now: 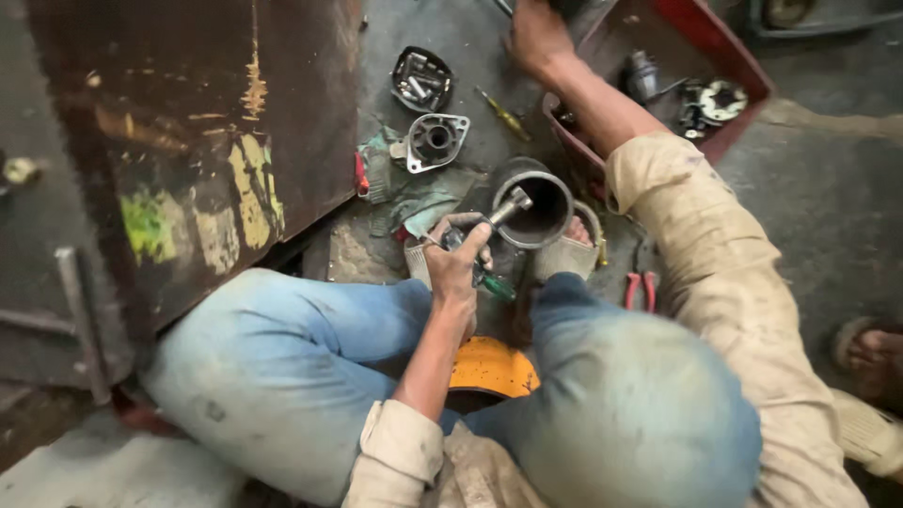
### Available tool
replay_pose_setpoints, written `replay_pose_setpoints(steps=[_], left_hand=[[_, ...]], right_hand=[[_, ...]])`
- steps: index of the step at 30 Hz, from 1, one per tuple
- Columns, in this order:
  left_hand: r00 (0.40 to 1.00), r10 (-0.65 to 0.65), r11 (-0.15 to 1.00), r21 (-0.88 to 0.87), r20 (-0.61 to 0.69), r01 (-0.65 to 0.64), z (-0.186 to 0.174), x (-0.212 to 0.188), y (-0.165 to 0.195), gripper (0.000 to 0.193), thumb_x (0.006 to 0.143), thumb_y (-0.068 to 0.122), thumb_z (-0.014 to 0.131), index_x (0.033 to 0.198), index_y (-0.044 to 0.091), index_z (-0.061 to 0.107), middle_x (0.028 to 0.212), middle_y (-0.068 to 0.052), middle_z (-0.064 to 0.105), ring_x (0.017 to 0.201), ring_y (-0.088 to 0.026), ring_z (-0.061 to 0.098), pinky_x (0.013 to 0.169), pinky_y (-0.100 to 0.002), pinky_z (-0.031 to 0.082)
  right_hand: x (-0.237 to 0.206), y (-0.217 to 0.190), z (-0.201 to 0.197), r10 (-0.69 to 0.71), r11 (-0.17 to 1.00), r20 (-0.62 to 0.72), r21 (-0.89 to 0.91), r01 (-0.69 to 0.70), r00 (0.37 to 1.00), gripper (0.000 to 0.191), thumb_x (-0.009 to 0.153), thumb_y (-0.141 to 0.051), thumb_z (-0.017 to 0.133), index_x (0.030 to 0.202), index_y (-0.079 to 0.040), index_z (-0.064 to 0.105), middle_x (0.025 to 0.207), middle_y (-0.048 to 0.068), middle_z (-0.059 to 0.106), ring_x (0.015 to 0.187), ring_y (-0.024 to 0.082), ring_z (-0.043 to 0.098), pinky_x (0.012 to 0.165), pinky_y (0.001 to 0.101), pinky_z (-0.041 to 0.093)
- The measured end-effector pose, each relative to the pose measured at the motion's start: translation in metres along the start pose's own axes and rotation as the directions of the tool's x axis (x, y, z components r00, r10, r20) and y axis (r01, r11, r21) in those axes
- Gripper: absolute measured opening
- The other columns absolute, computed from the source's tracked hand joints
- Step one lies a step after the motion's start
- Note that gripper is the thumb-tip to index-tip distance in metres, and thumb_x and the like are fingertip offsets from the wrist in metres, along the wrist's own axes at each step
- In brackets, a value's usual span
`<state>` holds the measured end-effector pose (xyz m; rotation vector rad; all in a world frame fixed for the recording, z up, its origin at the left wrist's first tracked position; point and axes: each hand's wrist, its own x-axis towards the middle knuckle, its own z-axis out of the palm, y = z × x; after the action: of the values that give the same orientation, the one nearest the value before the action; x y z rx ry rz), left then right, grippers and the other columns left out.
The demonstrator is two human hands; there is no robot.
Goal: The person sits on the floor and uses a screwdriver to loosen and remove a screw from a small motor assembly. They then separate the motor housing and rotor, inspect the components, and place them into a red tray with other parts.
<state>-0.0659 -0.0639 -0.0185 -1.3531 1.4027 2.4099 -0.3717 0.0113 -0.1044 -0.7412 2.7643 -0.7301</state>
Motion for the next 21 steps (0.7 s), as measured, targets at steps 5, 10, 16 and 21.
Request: replay_pose_setpoints(steps=[5,10,16,21], left_hand=[[0.999,0.022,0.998,0.065,-0.028,-0.02,0.0,0.008,-0.011,0.018,0.082,0.008,0.079,0.096,0.001,0.07,0.067,-0.002,0.064,0.047,-0.01,0.056,0.042,-0.026,0.045],[0.999,0.008,0.998,0.066,0.031,-0.01,0.002,0.006,-0.006,0.017,0.078,0.011,0.08,0.091,0.003,0.072,0.065,-0.001,0.063,0.044,-0.01,0.054,0.04,-0.027,0.043],[0.996,0.037,0.994,0.104,0.078,-0.045,0.001,0.011,0.012,0.021,0.073,0.015,0.084,0.084,0.002,0.071,0.067,-0.002,0.064,0.046,-0.011,0.056,0.041,-0.029,0.044],[0.97,0.165,0.95,0.236,0.18,-0.206,0.001,0.011,0.016,0.023,0.071,0.017,0.086,0.087,0.002,0.078,0.069,-0.002,0.068,0.05,-0.01,0.058,0.045,-0.027,0.047]], right_hand=[[-0.036,-0.039,-0.065,0.052,0.9,-0.019,0.433,-0.039,0.998,0.053,0.101,-0.029,0.065,0.134,0.007,0.045,0.097,0.025,0.067,0.082,0.034,0.066,0.073,0.0459,0.055],[-0.075,-0.104,-0.208,0.177,0.864,0.186,0.44,-0.244,0.966,0.047,0.106,-0.046,0.062,0.124,-0.003,0.067,0.1,0.007,0.072,0.083,0.015,0.063,0.073,0.0388,0.054],[-0.186,-0.179,-0.31,0.055,0.998,0.094,0.024,-0.058,0.994,0.036,0.108,-0.035,0.057,0.122,-0.004,0.068,0.093,0.019,0.071,0.077,0.029,0.067,0.063,0.0434,0.049],[-0.317,-0.187,-0.237,0.183,0.974,-0.111,0.154,-0.166,0.977,0.026,0.11,-0.023,0.058,0.102,0.002,0.056,0.078,0.022,0.061,0.067,0.04,0.059,0.063,0.0495,0.046]])
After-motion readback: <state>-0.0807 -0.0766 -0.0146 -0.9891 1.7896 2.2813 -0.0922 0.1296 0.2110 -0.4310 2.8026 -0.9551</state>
